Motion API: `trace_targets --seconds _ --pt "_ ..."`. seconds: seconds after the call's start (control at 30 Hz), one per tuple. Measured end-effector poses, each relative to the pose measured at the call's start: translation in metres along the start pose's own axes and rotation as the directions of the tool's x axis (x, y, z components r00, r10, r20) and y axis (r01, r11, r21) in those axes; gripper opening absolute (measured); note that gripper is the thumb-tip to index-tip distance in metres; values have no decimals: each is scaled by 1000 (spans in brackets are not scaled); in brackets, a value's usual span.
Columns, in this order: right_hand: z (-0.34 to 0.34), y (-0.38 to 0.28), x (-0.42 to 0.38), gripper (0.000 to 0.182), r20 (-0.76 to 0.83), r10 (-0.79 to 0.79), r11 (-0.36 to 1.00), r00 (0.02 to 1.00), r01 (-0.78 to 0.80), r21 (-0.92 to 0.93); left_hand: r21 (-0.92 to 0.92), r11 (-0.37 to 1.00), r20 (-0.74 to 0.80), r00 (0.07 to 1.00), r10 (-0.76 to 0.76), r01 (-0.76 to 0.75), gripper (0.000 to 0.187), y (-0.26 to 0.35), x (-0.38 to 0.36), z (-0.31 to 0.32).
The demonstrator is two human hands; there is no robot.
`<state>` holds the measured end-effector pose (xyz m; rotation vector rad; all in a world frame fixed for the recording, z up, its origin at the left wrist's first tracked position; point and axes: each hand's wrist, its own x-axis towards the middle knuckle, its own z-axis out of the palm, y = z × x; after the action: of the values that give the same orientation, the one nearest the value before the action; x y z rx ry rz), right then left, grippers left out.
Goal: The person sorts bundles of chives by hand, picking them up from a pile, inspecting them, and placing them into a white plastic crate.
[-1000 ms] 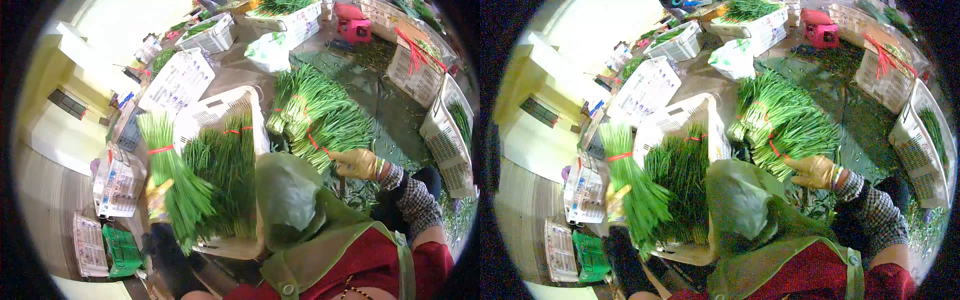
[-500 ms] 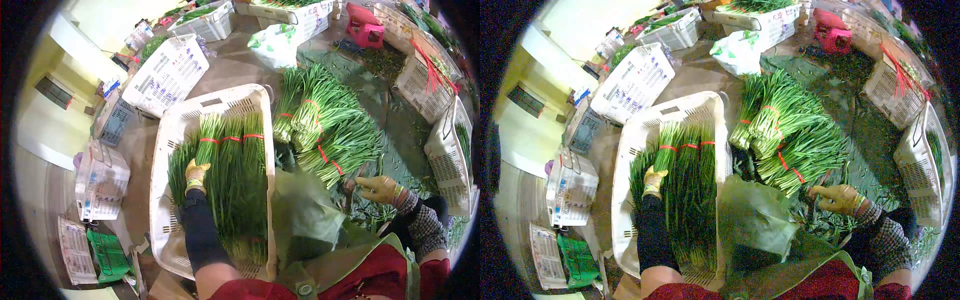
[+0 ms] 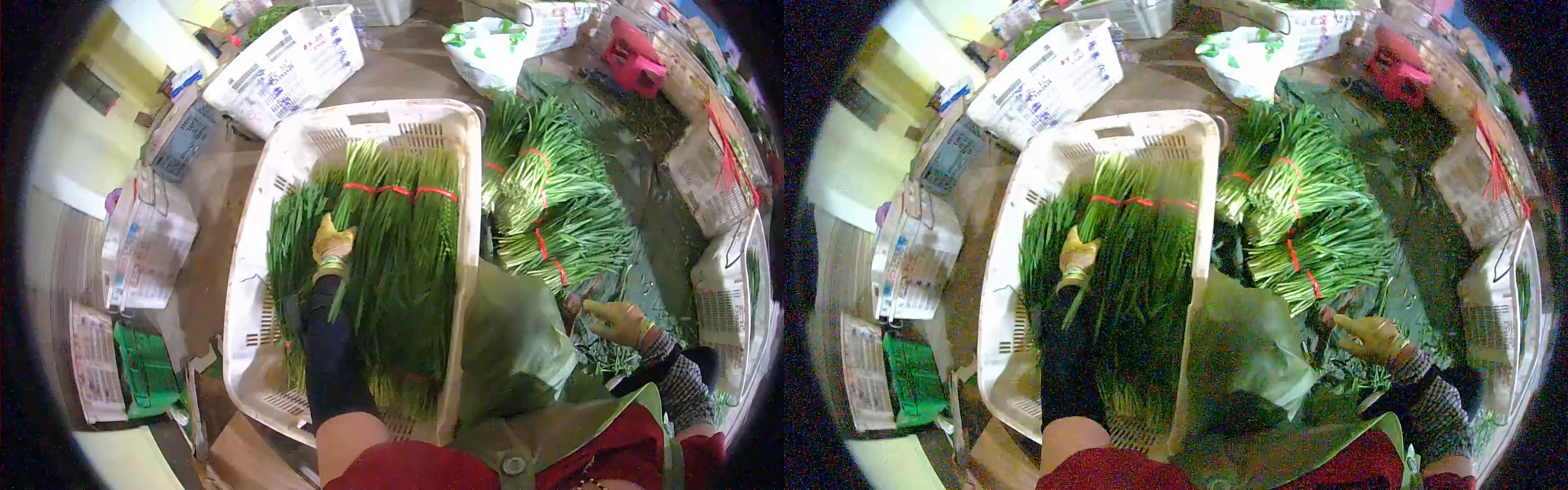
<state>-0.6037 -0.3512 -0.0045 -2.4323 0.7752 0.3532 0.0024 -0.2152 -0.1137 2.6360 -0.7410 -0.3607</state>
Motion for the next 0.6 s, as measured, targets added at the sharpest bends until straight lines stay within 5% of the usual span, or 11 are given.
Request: trace_targets --seconds 0.2,0.27,0.4,0.5,0.57,0.6 --pt "8 4 -2 54 14 4 997 1000 -3 -82 371 902 -92 958 271 -220 99 22 -94 -23" --pt "4 0 5 55 21 14 999 1000 -13 -39 468 846 -5 957 290 -254 106 17 -139 -31" --pt "14 11 23 50 -92 -100 980 991 113 161 525 823 -98 945 313 -218 108 -3 -156 -8" --pt "-10 4 47 44 27 50 997 998 -51 56 628 766 -59 972 226 -140 104 7 -151 10" --pt "-7 29 64 54 -24 39 999 999 -38 28 589 786 -184 916 357 -189 103 -17 -151 24" --pt "-8 38 76 56 19 126 972 992 -127 198 597 776 -229 884 407 -203 102 -20 -148 28"
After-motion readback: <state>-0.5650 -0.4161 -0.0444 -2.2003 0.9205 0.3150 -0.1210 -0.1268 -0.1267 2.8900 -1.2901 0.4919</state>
